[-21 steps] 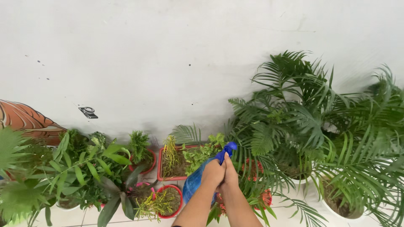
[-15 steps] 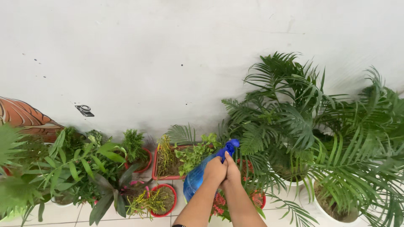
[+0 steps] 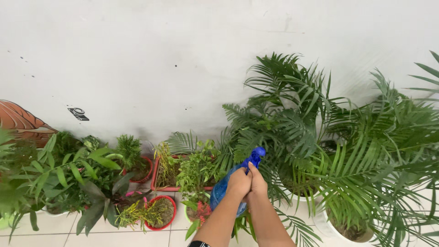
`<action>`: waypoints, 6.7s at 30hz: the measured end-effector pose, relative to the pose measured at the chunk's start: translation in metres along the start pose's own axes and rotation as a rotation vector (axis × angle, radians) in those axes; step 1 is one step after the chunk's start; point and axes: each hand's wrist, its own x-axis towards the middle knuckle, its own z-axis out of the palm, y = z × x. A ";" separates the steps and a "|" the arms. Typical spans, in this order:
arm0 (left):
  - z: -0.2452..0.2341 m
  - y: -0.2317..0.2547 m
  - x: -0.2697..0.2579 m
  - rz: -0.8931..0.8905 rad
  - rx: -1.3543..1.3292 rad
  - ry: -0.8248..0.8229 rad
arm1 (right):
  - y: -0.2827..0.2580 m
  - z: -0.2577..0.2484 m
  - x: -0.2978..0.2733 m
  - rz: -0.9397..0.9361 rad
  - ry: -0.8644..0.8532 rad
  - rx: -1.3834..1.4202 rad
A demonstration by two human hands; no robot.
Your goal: The person uses a blue spray bottle to mist water onto several potted plants arranged along a wall. The person moves the spray bottle from left to right, targeting different plants in sequence.
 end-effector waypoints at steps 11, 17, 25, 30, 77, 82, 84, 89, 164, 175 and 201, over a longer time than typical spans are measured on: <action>0.034 0.020 -0.031 -0.169 0.000 -0.090 | -0.018 -0.041 -0.019 0.157 -0.047 -0.053; 0.052 0.009 -0.025 -0.130 0.017 -0.096 | -0.022 -0.059 0.008 0.208 0.000 -0.177; 0.029 0.036 -0.036 -0.241 -0.003 -0.063 | -0.022 -0.044 -0.005 0.150 -0.088 -0.060; 0.025 0.019 -0.024 -0.242 0.030 -0.062 | -0.017 -0.032 -0.010 0.230 0.009 -0.186; -0.021 0.009 -0.033 -0.289 -0.038 0.062 | 0.015 0.005 -0.019 0.178 -0.136 -0.103; -0.009 -0.003 -0.021 -0.209 -0.003 0.074 | 0.011 0.000 -0.005 0.229 -0.076 -0.173; -0.006 -0.007 -0.018 -0.197 0.021 0.067 | 0.012 -0.003 -0.001 0.223 -0.088 -0.188; -0.016 0.006 -0.025 -0.248 -0.016 0.100 | 0.017 0.003 -0.003 0.099 -0.175 -0.069; -0.213 -0.135 -0.055 -0.273 0.053 0.011 | 0.216 0.114 -0.076 0.257 -0.229 -0.069; -0.212 -0.129 -0.061 -0.322 0.031 -0.003 | 0.220 0.108 -0.076 0.189 -0.286 -0.036; -0.185 -0.099 -0.060 -0.102 0.283 -0.127 | 0.196 0.082 -0.081 0.077 -0.210 0.129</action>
